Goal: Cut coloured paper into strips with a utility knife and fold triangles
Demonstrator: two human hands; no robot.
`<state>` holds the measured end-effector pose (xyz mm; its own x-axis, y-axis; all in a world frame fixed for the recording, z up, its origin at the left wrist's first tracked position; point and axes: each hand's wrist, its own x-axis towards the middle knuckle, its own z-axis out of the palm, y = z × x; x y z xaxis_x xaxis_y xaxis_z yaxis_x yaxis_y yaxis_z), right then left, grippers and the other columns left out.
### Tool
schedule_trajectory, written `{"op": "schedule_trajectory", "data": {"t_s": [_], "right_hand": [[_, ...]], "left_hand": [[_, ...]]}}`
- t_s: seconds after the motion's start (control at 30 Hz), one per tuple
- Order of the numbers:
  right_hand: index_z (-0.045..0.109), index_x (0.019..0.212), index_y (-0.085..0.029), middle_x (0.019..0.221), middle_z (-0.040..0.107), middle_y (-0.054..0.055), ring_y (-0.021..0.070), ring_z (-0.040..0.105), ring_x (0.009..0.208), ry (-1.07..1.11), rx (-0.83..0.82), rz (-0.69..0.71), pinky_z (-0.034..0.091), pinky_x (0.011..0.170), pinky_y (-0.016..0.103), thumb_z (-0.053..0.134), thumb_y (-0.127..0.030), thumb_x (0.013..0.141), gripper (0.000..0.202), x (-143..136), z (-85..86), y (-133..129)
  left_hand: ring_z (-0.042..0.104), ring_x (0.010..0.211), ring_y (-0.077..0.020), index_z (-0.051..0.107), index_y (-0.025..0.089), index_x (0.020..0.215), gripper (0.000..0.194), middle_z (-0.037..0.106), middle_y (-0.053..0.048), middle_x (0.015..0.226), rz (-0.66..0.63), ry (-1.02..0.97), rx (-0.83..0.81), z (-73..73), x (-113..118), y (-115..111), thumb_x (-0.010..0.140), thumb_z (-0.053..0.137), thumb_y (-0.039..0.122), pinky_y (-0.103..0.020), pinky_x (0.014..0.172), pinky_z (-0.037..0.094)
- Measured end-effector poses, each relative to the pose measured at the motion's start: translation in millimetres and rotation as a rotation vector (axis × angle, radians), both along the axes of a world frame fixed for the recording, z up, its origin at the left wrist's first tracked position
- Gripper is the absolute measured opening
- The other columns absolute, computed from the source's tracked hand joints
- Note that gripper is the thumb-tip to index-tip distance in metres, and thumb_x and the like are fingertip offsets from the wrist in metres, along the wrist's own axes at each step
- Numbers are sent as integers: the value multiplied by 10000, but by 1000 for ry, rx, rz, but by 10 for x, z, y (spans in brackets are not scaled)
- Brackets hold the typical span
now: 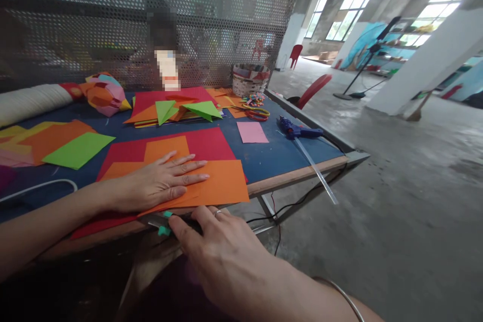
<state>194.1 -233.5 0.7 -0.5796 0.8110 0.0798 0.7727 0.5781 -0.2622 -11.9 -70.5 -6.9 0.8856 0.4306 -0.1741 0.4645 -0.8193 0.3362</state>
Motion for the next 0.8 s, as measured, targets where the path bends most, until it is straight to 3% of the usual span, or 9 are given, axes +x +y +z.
{"op": "schedule_trajectory", "data": {"t_s": [0.2, 0.37, 0.47, 0.53, 0.6, 0.7, 0.8], "right_hand": [[474, 1514, -217, 1250, 643, 117, 280, 694, 1018, -19, -17, 51, 613, 829, 428, 509, -76, 939, 593, 12, 51, 12], [532, 1467, -250, 1259, 661, 72, 215, 685, 1070, 50, -21, 122, 587, 924, 344, 499, -163, 1032, 445, 178, 208, -59], [487, 1508, -269, 1256, 668, 75, 186, 692, 1047, 127, 192, -21, 591, 874, 302, 400, -184, 1075, 450, 445, 215, 22], [488, 1514, -222, 1261, 670, 103, 193, 695, 1043, 110, 341, -162, 589, 884, 316, 389, -185, 1080, 446, 666, 163, 187], [505, 1509, -187, 1252, 679, 120, 222, 703, 1035, -15, 408, -293, 594, 888, 363, 399, -214, 1081, 442, 876, 84, 410], [582, 1449, -162, 1209, 705, 146, 280, 715, 993, -124, 456, -413, 607, 827, 430, 407, -247, 1076, 420, 1086, -54, 752], [592, 1442, -147, 1202, 711, 176, 313, 705, 1012, -142, 485, -468, 594, 830, 464, 413, -237, 1067, 425, 1144, -172, 1020]], "left_hand": [[67, 1617, -273, 258, 559, 1548, 497, 157, 117, 1718, -2, -10, -16, -15, -12, 6, 1058, 245, 634, -657, 1264, -24], [107, 1613, -257, 274, 523, 1560, 519, 194, 96, 1714, 19, -37, -43, -5, -17, 18, 1051, 314, 617, -618, 1282, -9], [143, 1608, -246, 241, 391, 1612, 689, 179, 31, 1726, 98, -90, -47, 35, -30, -7, 1002, 381, 678, -515, 1311, 69], [226, 1588, -264, 216, 263, 1632, 811, 214, -56, 1722, 225, -135, -29, 74, -44, -56, 979, 370, 719, -473, 1300, 185], [381, 1509, -319, 291, 155, 1589, 863, 346, -159, 1658, 399, -166, 4, 112, -52, -128, 960, 377, 740, -502, 1239, 319], [570, 1272, -374, 539, 131, 1312, 753, 585, -195, 1372, 598, -152, 14, 151, -28, -246, 852, 599, 724, -539, 1068, 461], [603, 1120, -331, 580, 189, 1066, 510, 625, -117, 1151, 658, -126, -21, 163, 44, -326, 767, 771, 556, -491, 982, 475]]}}
